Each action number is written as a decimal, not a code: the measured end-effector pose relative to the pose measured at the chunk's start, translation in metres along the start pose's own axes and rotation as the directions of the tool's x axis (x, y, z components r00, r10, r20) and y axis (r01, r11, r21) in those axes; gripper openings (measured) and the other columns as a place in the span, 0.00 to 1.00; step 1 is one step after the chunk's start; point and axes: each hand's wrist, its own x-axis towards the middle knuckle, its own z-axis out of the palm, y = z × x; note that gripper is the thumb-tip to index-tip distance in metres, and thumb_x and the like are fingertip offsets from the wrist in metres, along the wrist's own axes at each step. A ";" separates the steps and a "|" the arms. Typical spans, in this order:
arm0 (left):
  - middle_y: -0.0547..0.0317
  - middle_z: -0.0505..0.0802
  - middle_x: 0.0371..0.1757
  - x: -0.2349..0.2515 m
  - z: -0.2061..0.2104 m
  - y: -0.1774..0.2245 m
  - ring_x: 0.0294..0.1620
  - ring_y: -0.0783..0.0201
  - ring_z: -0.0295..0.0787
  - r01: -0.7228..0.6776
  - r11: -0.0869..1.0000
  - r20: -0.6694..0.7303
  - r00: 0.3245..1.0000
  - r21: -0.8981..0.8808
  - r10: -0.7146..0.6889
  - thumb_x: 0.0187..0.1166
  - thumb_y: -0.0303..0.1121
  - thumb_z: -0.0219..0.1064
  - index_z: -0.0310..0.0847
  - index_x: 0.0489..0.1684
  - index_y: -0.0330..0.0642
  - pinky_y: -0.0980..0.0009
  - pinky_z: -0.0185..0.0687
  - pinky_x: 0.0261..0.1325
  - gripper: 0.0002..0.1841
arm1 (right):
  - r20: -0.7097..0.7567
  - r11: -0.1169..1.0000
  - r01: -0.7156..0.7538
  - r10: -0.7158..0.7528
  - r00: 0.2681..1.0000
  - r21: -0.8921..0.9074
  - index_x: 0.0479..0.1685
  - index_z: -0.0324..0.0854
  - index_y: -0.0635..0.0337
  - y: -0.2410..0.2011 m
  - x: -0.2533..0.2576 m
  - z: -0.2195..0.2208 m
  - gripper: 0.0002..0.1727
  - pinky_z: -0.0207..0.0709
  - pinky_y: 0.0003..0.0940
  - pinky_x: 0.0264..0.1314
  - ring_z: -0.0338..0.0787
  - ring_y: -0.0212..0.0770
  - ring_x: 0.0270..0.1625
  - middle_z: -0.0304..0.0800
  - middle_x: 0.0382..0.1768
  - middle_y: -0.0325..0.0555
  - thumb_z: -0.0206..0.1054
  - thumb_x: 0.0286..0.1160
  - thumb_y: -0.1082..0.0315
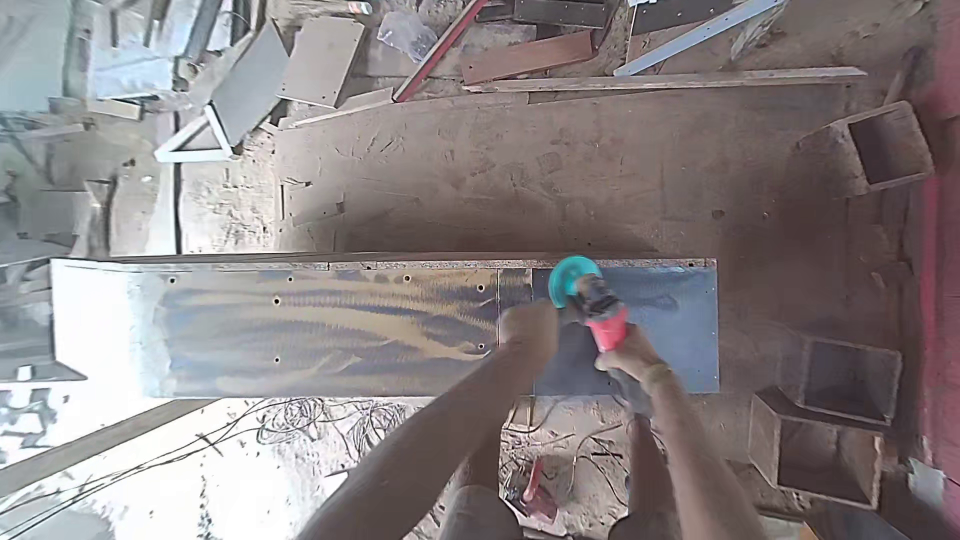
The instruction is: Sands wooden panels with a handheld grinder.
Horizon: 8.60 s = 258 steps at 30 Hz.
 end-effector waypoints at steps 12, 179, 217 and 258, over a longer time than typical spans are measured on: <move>0.36 0.93 0.54 0.015 0.104 -0.326 0.58 0.35 0.91 0.324 0.882 -0.109 0.919 -0.342 -0.380 0.75 0.40 0.72 0.84 0.60 0.41 0.30 0.82 0.55 0.19 | 0.305 0.820 0.370 -0.251 0.919 -0.437 0.59 0.85 0.62 -0.283 -0.030 0.141 0.30 0.84 0.65 0.60 0.91 0.59 0.64 0.91 0.59 0.58 0.79 0.63 0.50; 0.40 0.94 0.60 0.044 0.113 -0.045 0.61 0.37 0.92 0.153 0.953 -0.166 0.966 -0.261 -0.201 0.78 0.53 0.71 0.80 0.74 0.51 0.31 0.83 0.60 0.28 | 0.103 0.927 0.039 -0.001 0.995 -0.372 0.60 0.83 0.63 -0.066 -0.022 -0.022 0.35 0.85 0.67 0.56 0.92 0.60 0.61 0.91 0.59 0.60 0.82 0.51 0.52; 0.44 0.94 0.57 0.058 0.030 0.238 0.58 0.42 0.93 -0.178 0.946 0.054 0.984 0.271 0.170 0.71 0.38 0.71 0.88 0.55 0.44 0.40 0.88 0.50 0.16 | -0.038 0.889 -0.442 0.449 0.893 0.120 0.55 0.88 0.56 0.166 -0.015 -0.115 0.37 0.86 0.60 0.61 0.94 0.52 0.60 0.95 0.53 0.52 0.89 0.32 0.59; 0.43 0.94 0.58 0.079 -0.015 0.249 0.60 0.43 0.92 -0.103 0.976 0.002 0.995 0.194 0.104 0.69 0.42 0.72 0.89 0.51 0.39 0.40 0.87 0.50 0.18 | -0.096 0.904 -0.428 0.428 0.899 0.018 0.55 0.86 0.62 0.133 0.015 -0.169 0.38 0.85 0.60 0.62 0.93 0.54 0.61 0.94 0.55 0.55 0.90 0.33 0.60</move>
